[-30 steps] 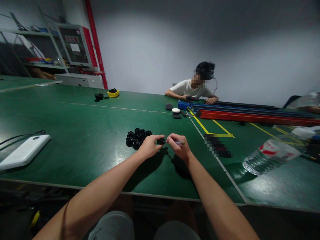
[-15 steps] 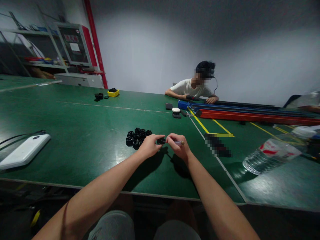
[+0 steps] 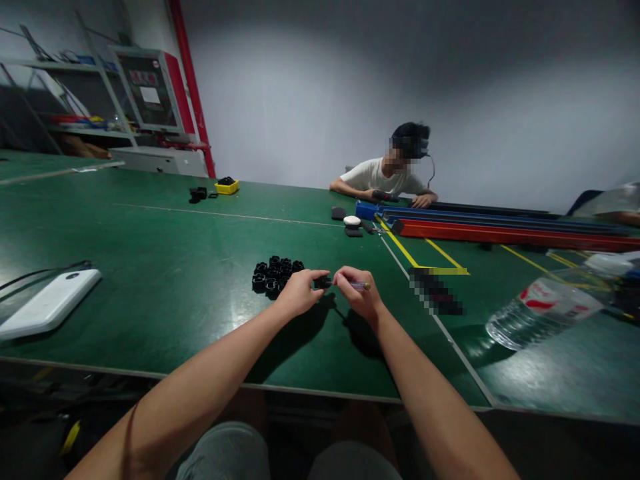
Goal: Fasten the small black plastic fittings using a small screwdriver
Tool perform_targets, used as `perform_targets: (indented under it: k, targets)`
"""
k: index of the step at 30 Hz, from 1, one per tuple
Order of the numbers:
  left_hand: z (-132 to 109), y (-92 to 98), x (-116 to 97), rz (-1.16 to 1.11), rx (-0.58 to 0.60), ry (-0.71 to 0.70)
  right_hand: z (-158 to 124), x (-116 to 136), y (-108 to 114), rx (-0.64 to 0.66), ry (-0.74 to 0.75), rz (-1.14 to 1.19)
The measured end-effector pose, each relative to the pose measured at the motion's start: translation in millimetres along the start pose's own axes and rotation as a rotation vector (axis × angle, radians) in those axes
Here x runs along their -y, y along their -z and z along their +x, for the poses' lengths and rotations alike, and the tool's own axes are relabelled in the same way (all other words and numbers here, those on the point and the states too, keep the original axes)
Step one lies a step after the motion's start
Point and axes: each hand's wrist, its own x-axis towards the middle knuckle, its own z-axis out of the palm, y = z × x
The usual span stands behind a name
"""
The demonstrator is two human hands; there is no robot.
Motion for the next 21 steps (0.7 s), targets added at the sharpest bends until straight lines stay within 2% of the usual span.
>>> perform_targets:
  k: [12, 21]
  targets:
    - [-0.7, 1.6, -2.8, -0.002, 0.003, 0.020, 0.3, 1.4, -0.5, 0.017, -0.004, -0.002]
    - [-2.0, 3.7, -2.8, 0.082, 0.005, -0.080, 0.7, -0.4, -1.8, 0.030, -0.018, 0.017]
